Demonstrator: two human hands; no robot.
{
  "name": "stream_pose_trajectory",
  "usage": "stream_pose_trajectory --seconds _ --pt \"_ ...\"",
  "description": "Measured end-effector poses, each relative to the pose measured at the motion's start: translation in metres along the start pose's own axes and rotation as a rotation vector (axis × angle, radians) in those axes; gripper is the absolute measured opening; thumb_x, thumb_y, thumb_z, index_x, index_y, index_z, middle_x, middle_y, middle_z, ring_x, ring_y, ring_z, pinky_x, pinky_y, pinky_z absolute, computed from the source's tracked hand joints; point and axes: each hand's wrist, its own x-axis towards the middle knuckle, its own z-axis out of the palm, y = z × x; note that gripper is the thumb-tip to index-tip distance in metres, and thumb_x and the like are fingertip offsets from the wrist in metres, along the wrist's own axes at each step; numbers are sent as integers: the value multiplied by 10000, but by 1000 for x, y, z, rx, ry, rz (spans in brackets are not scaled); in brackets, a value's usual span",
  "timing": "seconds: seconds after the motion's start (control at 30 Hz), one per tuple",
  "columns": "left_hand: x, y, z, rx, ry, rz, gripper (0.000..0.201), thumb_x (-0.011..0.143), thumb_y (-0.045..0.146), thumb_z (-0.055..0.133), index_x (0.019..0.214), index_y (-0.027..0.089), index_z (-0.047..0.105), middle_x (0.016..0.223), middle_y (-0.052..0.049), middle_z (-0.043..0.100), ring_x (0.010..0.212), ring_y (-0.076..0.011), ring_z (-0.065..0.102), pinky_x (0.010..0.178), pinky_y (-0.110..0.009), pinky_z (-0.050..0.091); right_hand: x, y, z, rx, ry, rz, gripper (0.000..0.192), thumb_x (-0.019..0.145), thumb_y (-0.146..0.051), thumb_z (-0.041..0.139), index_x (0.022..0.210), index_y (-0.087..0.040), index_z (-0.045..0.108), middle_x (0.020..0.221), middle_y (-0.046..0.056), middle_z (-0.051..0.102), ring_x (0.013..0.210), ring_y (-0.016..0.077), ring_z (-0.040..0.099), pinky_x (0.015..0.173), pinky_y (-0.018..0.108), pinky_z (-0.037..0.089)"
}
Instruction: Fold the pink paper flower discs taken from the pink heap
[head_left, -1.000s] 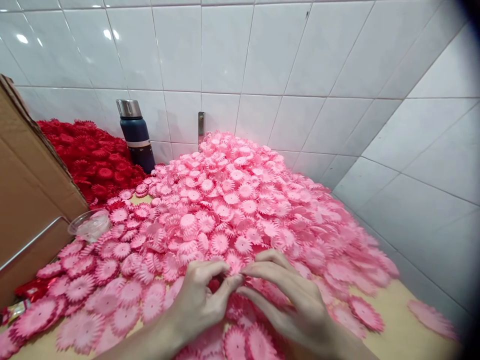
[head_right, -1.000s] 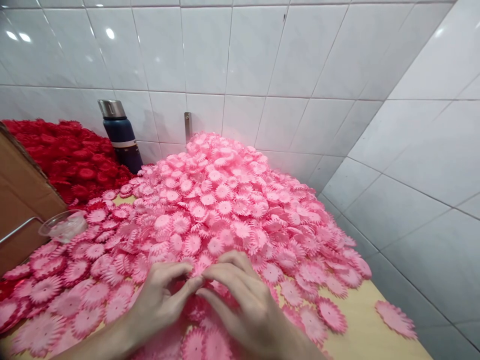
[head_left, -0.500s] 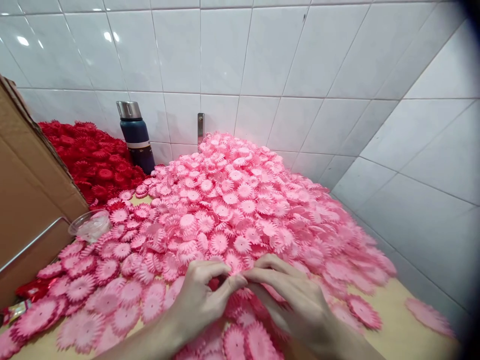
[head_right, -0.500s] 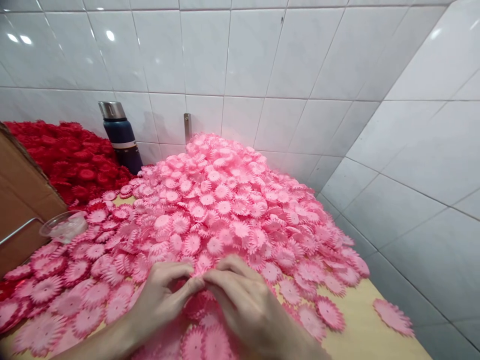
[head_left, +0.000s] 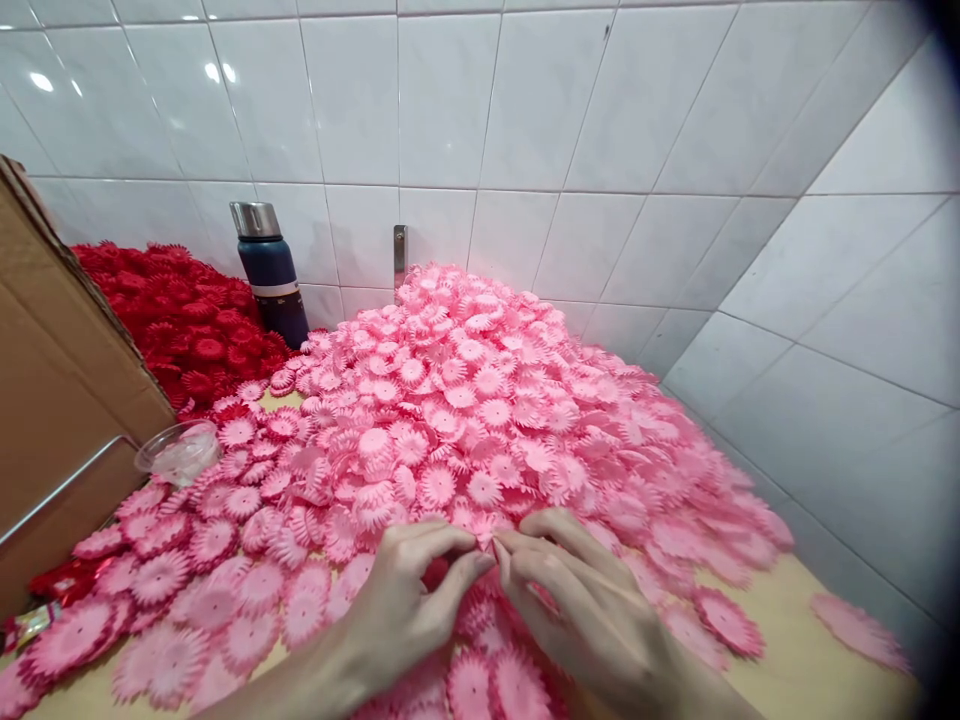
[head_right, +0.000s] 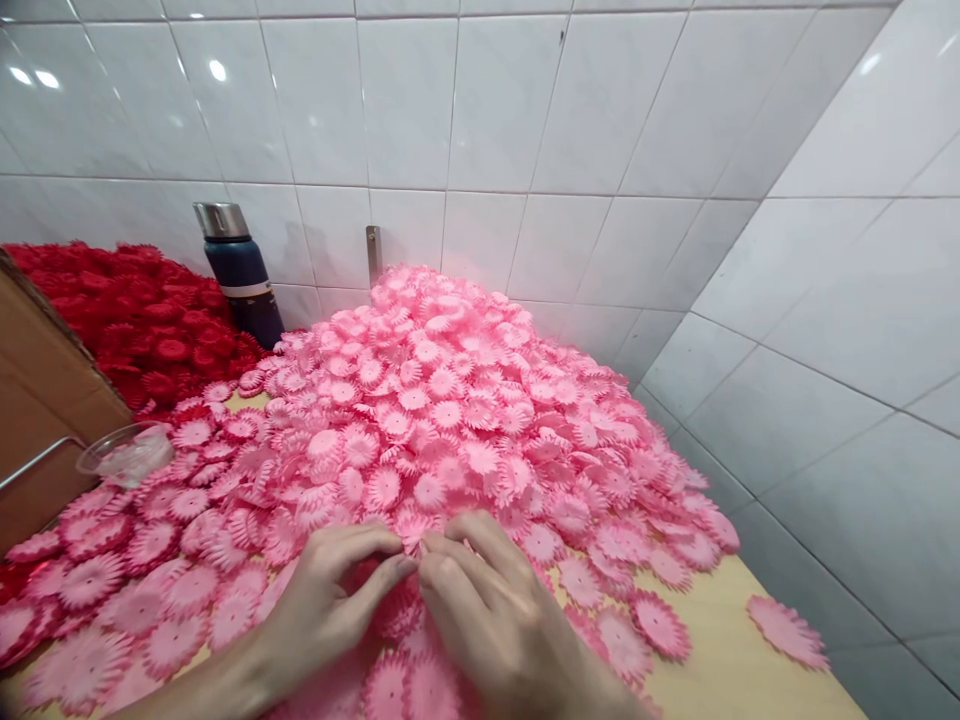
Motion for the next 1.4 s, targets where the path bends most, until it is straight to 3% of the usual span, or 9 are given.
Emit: stream_pose_trajectory --seconds 0.13,0.27,0.57,0.77,1.07,1.23,1.4 --pt "0 2 0 3 22 5 177 897 182 572 766 140 683 678 -14 680 602 -110 591 607 -215 425 4 -4 3 5 93 63 228 799 97 561 896 -109 558 724 83 639 732 204 557 598 341 517" --pt "1 5 -1 -6 29 -7 181 895 204 576 773 137 691 671 -18 678 592 -114 590 592 -220 432 9 -6 4 84 174 235 200 819 49 577 868 -145 562 660 17 568 679 157 563 577 277 520" --pt "3 4 -5 -140 -7 21 95 896 176 586 879 160 678 800 -13 712 716 -120 643 675 -202 473 6 -3 3 326 165 567 167 834 -77 604 742 -199 535 691 -16 616 642 130 644 582 247 531" --pt "2 2 -1 -77 -9 -14 119 884 160 585 805 153 673 730 -15 690 653 -119 612 636 -218 451 3 0 2 288 87 469 176 818 -35 577 742 -191 542 693 -11 608 632 126 617 559 247 510" --pt "2 8 -4 -23 -25 8 179 891 155 526 726 145 595 667 -11 610 611 -111 553 607 -225 421 7 -1 1 145 204 460 179 828 -40 573 735 -186 528 673 0 587 651 150 617 562 280 518" --pt "1 8 -5 -30 -51 15 150 906 151 506 780 148 587 715 -15 611 649 -113 560 627 -221 428 10 2 -1 198 136 436 157 809 -34 575 893 -154 628 758 41 640 681 163 619 581 306 542" --pt "-1 8 -5 -28 -106 21 141 916 140 483 808 149 573 765 -28 610 712 -127 565 672 -233 436 8 6 -3 231 86 318 223 827 -18 553 995 -136 641 808 67 662 747 169 634 607 294 566"
